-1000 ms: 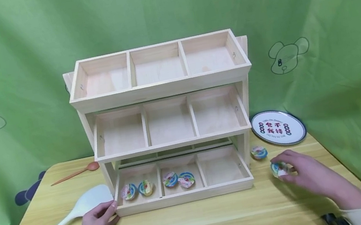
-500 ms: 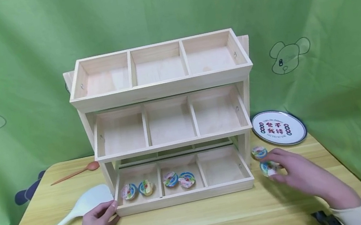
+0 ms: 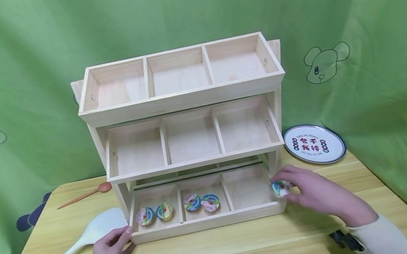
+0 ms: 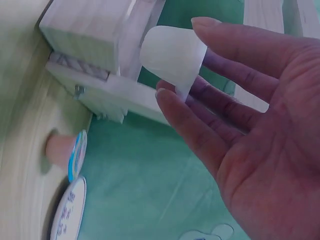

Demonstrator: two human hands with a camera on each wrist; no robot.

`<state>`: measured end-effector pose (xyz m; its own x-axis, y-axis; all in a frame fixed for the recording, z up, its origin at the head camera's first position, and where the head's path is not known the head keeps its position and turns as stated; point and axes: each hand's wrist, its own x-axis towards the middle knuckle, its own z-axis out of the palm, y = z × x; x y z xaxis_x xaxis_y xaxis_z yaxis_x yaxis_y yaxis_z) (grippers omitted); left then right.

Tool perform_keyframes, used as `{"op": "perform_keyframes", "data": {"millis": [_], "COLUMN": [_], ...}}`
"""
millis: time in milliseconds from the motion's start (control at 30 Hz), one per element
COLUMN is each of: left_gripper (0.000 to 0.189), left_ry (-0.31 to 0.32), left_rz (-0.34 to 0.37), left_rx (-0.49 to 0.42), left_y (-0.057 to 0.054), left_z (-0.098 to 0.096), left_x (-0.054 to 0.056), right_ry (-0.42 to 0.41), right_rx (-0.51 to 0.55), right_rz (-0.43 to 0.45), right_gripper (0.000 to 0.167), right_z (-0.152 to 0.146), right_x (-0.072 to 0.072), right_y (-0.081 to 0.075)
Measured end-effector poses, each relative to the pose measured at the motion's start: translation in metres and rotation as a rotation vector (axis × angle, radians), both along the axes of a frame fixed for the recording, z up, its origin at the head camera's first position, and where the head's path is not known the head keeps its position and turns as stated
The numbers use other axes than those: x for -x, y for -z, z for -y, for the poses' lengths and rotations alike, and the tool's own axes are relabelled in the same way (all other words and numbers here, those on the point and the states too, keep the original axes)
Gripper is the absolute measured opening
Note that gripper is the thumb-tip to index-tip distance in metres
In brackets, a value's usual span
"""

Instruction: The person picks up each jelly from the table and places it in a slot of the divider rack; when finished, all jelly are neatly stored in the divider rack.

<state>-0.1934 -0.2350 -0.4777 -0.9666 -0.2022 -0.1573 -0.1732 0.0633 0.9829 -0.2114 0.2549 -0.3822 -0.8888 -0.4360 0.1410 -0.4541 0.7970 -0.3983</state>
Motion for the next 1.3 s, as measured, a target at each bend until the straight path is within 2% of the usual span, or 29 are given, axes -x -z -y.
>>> {"op": "perform_keyframes", "data": {"millis": [267, 567, 967, 1300], "left_gripper": [0.036, 0.035, 0.036, 0.037], "left_ry": [-0.001, 0.005, 0.002, 0.002], "left_rz": [-0.004, -0.008, 0.003, -0.009], "left_rx": [0.004, 0.000, 0.008, 0.003], "left_y": [0.000, -0.001, 0.001, 0.001], "left_z": [0.000, 0.000, 0.001, 0.001], "left_x": [0.000, 0.001, 0.000, 0.001], "right_ry": [-0.009, -0.005, -0.052, -0.042], "right_rx": [0.019, 0.043, -0.008, -0.031], "right_rz": [0.017, 0.060, 0.036, 0.044], "right_gripper": [0.043, 0.044, 0.045, 0.044], "right_z": [0.016, 0.027, 0.048, 0.066], "right_x": [0.011, 0.022, 0.033, 0.046], "right_y": [0.001, 0.010, 0.019, 0.031]}}
